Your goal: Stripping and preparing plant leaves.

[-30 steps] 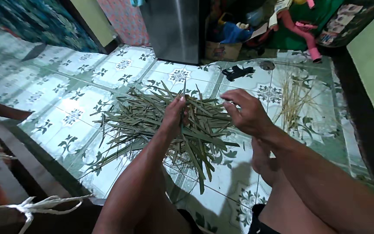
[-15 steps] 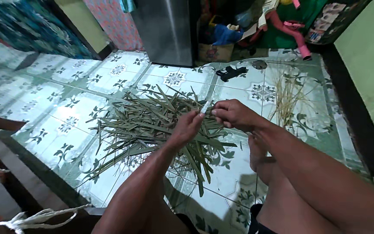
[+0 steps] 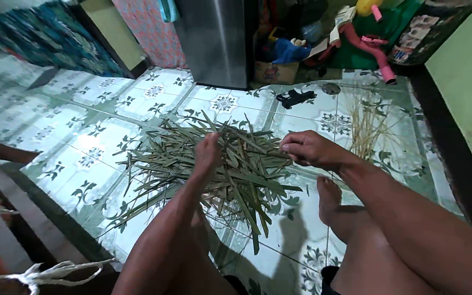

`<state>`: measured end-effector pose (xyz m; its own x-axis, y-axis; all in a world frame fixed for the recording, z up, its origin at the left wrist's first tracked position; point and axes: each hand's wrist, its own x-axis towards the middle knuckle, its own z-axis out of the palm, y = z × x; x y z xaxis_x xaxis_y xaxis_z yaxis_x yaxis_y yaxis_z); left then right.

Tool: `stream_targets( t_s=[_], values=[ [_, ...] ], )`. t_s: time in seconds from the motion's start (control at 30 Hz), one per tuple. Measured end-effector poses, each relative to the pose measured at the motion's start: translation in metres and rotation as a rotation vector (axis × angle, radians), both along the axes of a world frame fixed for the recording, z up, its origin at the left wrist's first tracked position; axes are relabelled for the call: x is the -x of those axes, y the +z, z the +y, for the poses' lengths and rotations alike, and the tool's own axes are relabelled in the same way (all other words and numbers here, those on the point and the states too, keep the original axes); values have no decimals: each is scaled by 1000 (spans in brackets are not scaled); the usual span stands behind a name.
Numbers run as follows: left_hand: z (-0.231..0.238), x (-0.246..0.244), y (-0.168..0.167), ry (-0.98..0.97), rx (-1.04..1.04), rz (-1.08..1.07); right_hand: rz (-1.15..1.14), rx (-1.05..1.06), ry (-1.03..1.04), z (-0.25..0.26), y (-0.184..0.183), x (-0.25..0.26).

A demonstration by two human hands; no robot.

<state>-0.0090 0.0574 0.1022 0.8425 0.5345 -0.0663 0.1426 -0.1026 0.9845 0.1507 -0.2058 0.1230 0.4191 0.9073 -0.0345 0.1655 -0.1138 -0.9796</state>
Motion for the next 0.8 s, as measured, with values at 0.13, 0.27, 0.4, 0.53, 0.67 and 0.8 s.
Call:
stream_targets(
  t_s=[0.13, 0.27, 0.4, 0.53, 0.67, 0.8],
  values=[
    [-4, 2, 1, 46, 60, 20, -37, 141, -79, 5, -9, -6],
    [-39, 1, 9, -171, -216, 59, 20, 187, -134, 17, -11, -2],
    [-61, -3, 9, -419, -608, 122, 53, 96, -134, 22, 0, 11],
    [-27, -6, 4, -241, -612, 181, 130, 66, -97, 13, 3, 10],
    [-21, -7, 1, -169, -594, 176, 145, 74, -72, 7, 3, 5],
    [-39, -5, 6, -308, -649, 172, 185, 71, -35, 6, 3, 5]
  ],
)
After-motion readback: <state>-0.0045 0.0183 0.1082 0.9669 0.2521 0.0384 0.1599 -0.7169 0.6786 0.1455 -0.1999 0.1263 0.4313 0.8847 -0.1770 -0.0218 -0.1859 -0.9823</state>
